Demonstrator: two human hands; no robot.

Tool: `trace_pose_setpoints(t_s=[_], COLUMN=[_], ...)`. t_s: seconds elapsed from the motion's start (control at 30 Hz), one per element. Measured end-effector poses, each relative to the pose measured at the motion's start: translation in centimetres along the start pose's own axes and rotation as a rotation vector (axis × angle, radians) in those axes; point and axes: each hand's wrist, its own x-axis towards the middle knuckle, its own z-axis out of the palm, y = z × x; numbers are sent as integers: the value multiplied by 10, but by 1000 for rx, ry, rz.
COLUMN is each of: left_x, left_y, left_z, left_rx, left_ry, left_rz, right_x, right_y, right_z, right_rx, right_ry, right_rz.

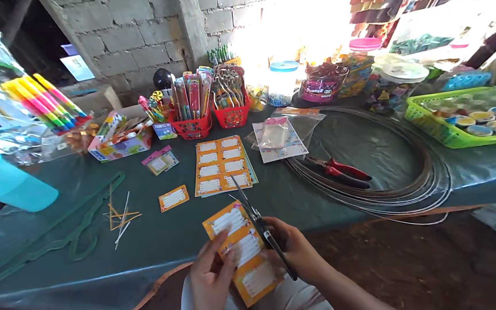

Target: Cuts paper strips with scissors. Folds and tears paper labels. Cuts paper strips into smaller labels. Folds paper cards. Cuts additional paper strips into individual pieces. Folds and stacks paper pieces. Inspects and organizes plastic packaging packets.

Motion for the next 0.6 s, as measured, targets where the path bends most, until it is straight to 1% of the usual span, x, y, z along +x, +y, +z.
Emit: trace_pose_setpoints(t_s=[0.07,0.1,0.13,0.23,0.3,0.37,0.4,0.5,0.53,0.6], left_x=[2,6,12,24,29,29,28,27,27,30], left_y=[-6,-9,-14,-27,-28,-30,-33,-43,-43,-38], left_z=[3,5,6,16,30,42,45,46,45,47], left_rx=[-75,-55,18,474,767,914,953,1011,990,885], left_ry=[-77,-114,-148,-294,-459,-574,-595,-523,-500,-468], left_rz=[74,113,159,336,449,513,543,617,611,550], right_x=[-5,-8,-10,-8,2,14,20,30,31,31], right_y=[-5,-8,-11,-23,-25,-21,-18,-4,0,6], right_z=[-4,-9,-16,-44,-62,-76,-81,-92,-92,-92], right_rx=[-8,-11,-19,-15,49,80,84,158,192,349], right_ry=[58,121,201,434,538,613,630,602,596,585], right_rz=[-75,-137,-216,-401,-482,-484,-454,-369,-334,-289])
